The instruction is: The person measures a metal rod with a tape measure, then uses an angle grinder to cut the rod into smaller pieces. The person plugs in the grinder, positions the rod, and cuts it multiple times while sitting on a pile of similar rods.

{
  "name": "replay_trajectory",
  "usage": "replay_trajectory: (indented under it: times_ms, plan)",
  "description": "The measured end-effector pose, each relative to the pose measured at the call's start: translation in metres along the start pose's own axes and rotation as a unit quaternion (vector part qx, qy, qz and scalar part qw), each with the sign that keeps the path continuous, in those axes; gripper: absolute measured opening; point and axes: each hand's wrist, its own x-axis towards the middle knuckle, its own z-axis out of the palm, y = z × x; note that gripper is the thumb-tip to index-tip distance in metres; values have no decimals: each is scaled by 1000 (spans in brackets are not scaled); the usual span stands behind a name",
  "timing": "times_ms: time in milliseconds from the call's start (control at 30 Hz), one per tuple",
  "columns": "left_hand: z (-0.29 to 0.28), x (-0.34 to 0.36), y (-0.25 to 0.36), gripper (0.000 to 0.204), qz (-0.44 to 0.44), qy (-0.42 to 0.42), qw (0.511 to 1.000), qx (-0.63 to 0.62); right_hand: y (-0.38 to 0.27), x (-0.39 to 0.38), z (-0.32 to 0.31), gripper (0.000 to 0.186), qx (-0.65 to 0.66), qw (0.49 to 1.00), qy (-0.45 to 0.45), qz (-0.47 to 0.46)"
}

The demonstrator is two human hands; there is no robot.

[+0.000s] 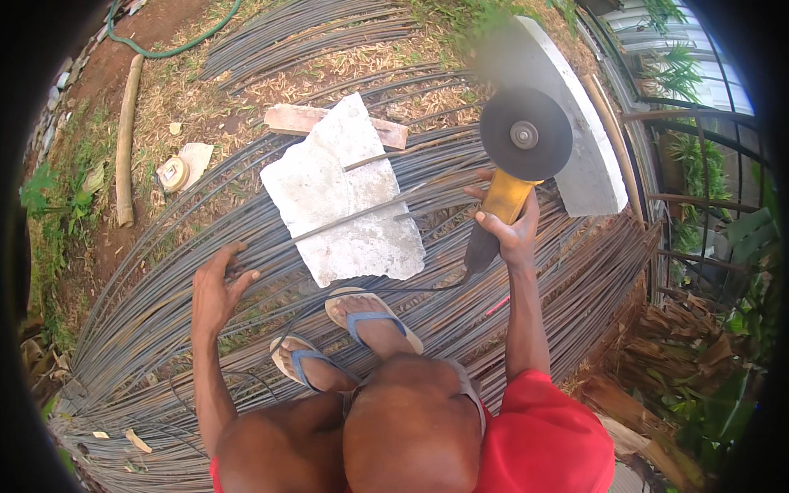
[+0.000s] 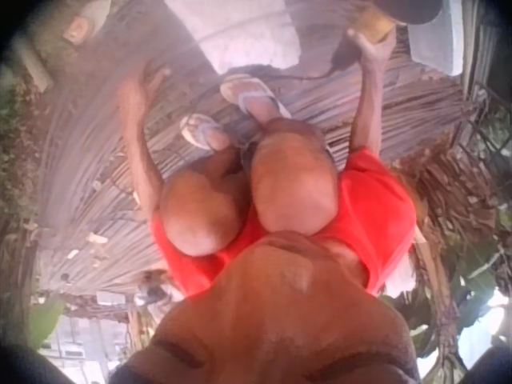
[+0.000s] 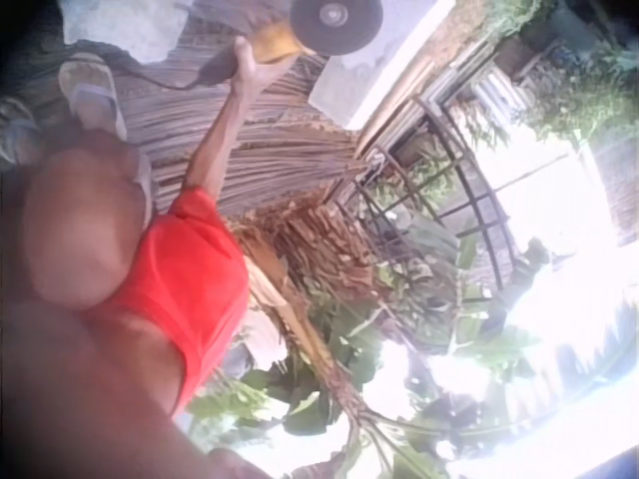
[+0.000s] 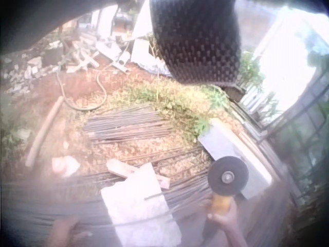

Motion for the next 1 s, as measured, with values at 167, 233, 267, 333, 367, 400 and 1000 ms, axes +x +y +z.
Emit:
replay_trajectory:
  times_ms: [167,233,267,333,367,400,1000]
  plan:
    - [-38,-53,-86,52,-59,26,990,122,-4,-13,-15,83,-9,1000,23,6]
    - [-70,-85,-142,49,-71,35,978,191,-5,-18,-19,81,6,999,34,20]
    - [-86,-98,-169,48,-89,33,972,216,-4,-19,-19,81,3,999,38,20]
    - [-100,-116,-221,42,-88,85,970,212,-4,-23,-21,82,8,999,46,22]
    - [-108,-121,-241,41,-82,83,974,196,-3,-24,-21,82,10,998,50,21]
    - [-111,-121,-256,41,-93,71,979,167,-2,-25,-22,83,9,998,55,20]
    - [-16,-21,-58,36,-51,45,994,90,10,-49,-39,87,-50,996,68,20]
